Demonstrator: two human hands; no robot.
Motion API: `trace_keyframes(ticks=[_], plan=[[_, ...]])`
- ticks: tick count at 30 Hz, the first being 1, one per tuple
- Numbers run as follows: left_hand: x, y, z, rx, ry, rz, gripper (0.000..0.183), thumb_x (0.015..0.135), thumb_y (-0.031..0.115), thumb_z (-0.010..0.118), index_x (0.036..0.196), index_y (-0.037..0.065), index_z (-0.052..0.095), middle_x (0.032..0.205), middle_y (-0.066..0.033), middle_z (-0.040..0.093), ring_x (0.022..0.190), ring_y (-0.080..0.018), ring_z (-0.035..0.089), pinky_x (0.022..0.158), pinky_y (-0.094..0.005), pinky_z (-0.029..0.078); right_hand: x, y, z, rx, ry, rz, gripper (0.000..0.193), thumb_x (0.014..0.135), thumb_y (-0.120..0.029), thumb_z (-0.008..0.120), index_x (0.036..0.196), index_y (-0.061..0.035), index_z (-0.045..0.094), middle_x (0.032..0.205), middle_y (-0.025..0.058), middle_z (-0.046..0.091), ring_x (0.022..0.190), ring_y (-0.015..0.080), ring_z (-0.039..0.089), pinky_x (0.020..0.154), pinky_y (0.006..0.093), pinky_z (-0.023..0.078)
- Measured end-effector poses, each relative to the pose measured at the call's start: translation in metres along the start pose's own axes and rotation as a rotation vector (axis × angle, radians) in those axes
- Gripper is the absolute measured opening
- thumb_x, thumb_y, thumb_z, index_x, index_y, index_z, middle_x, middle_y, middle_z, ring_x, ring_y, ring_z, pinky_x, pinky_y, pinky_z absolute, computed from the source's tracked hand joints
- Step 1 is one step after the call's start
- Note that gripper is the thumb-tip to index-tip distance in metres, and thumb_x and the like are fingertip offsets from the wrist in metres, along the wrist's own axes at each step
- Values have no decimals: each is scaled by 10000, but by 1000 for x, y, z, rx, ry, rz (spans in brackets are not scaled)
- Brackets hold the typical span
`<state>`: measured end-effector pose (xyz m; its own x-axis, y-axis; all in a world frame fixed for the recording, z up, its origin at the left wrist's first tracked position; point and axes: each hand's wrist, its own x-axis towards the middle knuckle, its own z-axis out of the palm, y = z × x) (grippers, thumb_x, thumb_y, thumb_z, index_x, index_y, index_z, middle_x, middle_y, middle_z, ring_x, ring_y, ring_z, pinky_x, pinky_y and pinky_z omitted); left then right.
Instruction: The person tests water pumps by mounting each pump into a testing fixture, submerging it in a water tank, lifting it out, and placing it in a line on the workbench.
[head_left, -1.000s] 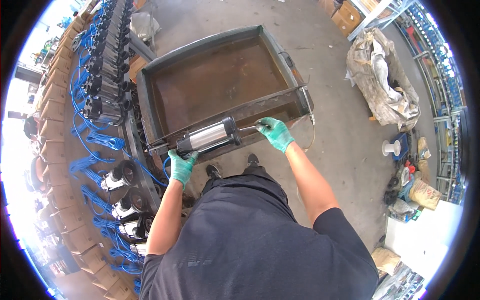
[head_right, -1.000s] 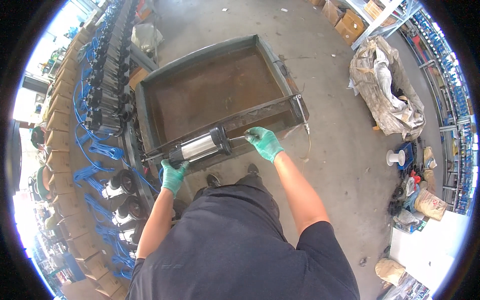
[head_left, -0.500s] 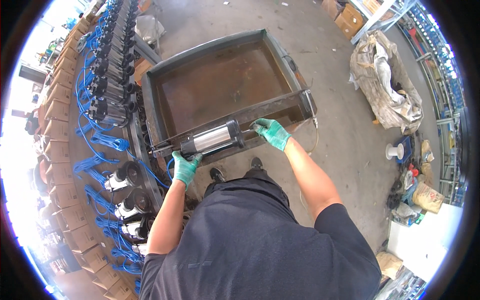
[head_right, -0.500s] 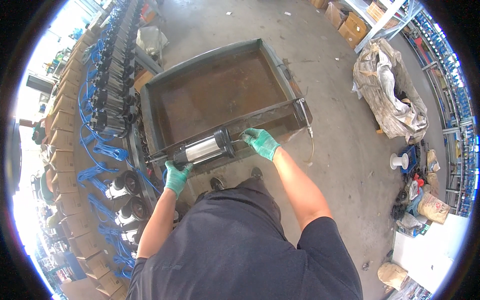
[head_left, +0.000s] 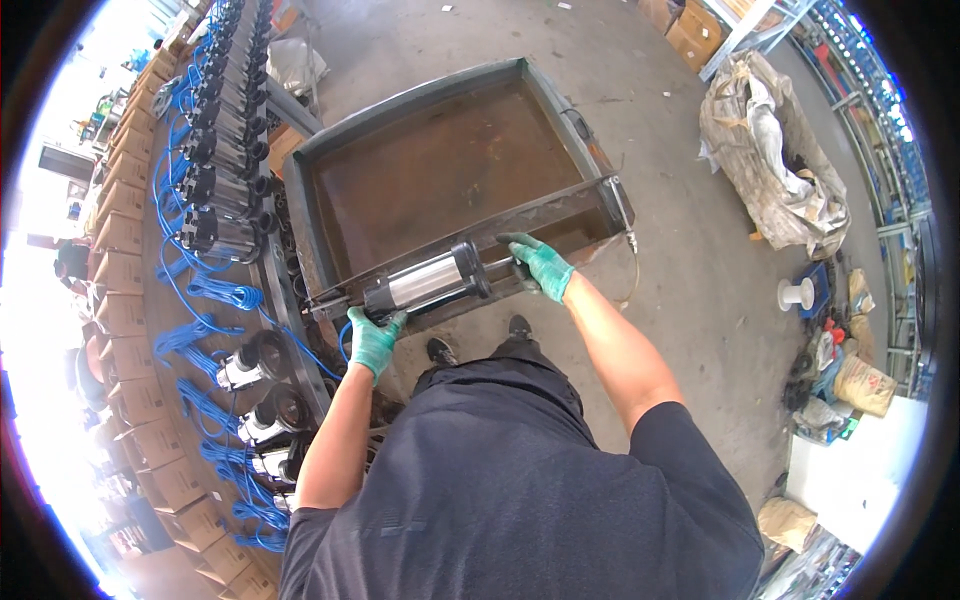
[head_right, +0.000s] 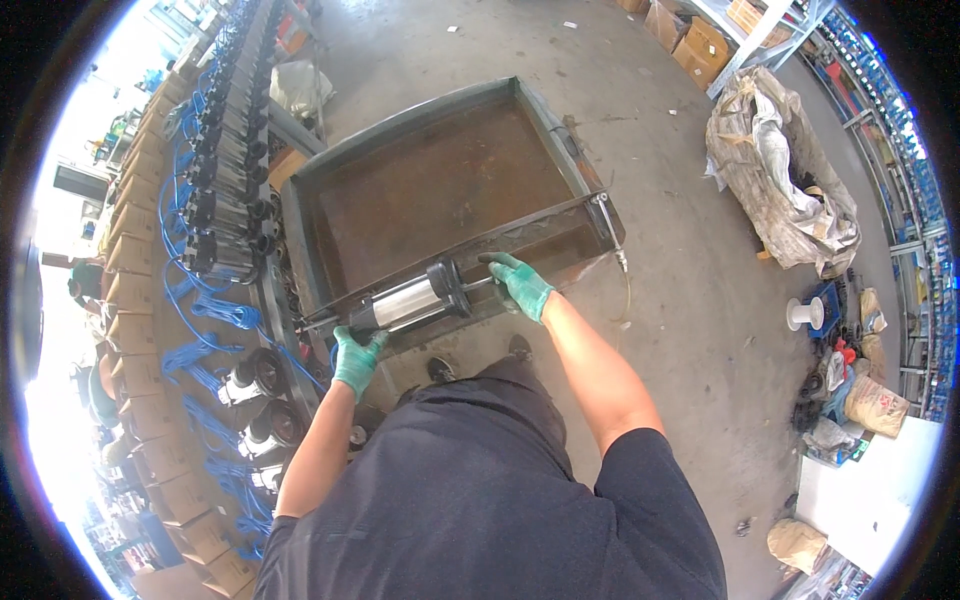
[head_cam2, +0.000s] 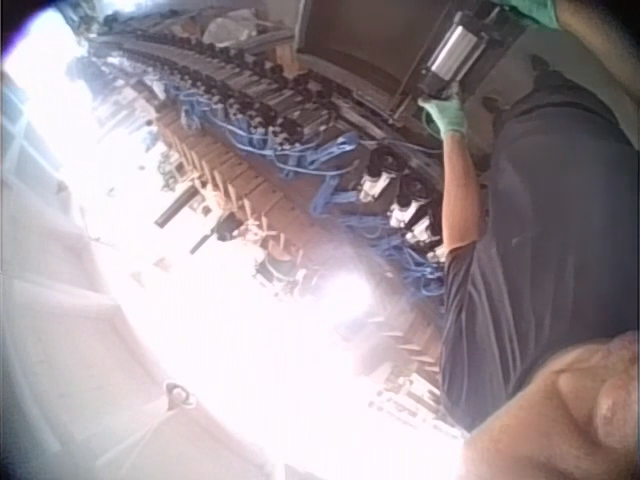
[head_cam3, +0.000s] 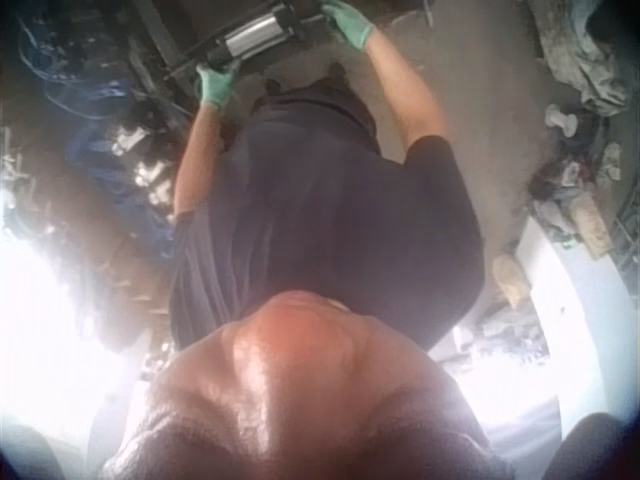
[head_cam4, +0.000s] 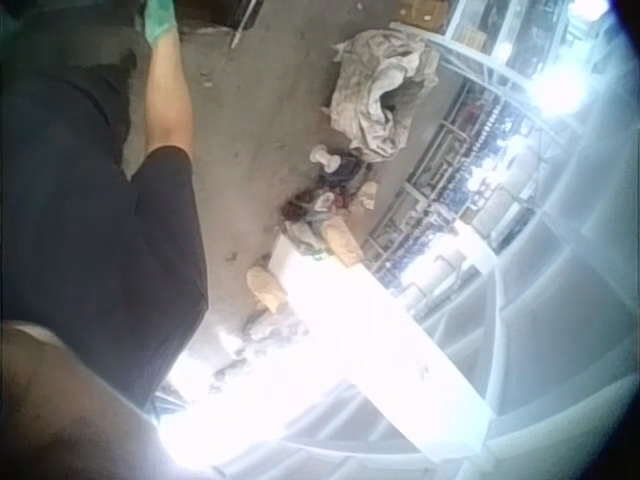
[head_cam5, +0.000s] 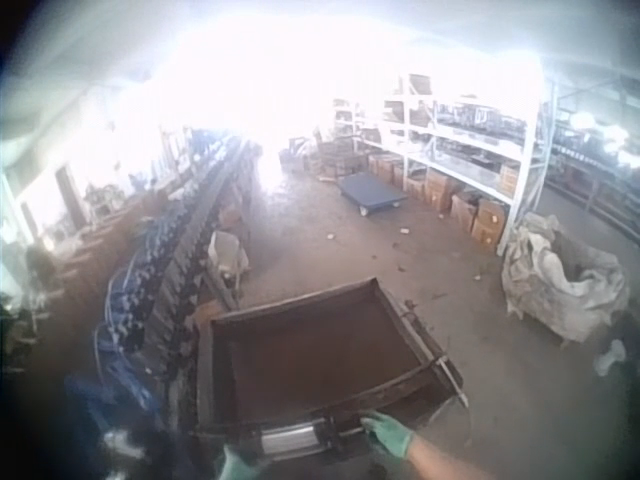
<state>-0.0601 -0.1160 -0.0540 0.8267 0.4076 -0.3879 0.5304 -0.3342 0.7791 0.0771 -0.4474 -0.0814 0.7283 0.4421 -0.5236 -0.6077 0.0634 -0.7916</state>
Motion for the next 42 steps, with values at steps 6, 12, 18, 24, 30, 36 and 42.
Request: trace_keyframes(ticks=[6,12,18,24,30,36,42], plan=[[4,-10,0,14,19,10,764,863,215,869,1368,-17,345,1237,-130,588,1090,-218,557,1020,-321,448,2,-10,3,-138,34,122,496,1070,-540,494,1114,-86,689,558,1,501,399,102,415,372,283,320],[6,-13,0,-36,-24,27,818,864,227,867,1413,-39,323,1275,-145,580,1125,-236,552,1048,-334,435,19,-22,0,-773,74,126,680,1047,-634,442,1083,-15,721,744,146,670,660,274,641,622,406,509],[5,-15,2,-60,6,44,810,860,232,871,1406,-41,339,1267,-143,582,1128,-239,551,1045,-332,438,24,-18,8,-1067,153,-2,589,1091,-483,396,1211,22,675,1095,262,726,1099,446,669,974,464,495],[7,-25,2,-82,-2,97,782,859,224,871,1394,-38,366,1272,-145,584,1125,-241,553,1043,-329,440,10,-12,-5,-609,112,44,439,1078,-394,521,1277,-13,607,1096,201,743,987,337,723,831,415,564],[14,-40,3,-94,-15,67,766,857,201,870,1391,-29,373,1284,-144,576,1134,-235,545,1051,-330,431,-3,-15,-24,-48,-205,165,565,946,-523,721,1185,-22,618,1016,140,749,833,208,735,703,314,589],[-2,-7,6,-19,37,76,739,857,192,868,1374,-13,382,1274,-139,577,1117,-225,542,1039,-329,434,5,-14,-18,-483,-12,122,570,996,-599,609,1033,-37,696,748,46,654,612,147,613,555,295,493],[0,-6,3,-38,46,106,673,852,171,872,1304,10,399,1202,-114,594,1050,-204,553,989,-321,457,13,-1,-3,-236,92,105,498,1044,-576,534,946,-100,645,622,-14,513,500,108,460,472,286,374]])
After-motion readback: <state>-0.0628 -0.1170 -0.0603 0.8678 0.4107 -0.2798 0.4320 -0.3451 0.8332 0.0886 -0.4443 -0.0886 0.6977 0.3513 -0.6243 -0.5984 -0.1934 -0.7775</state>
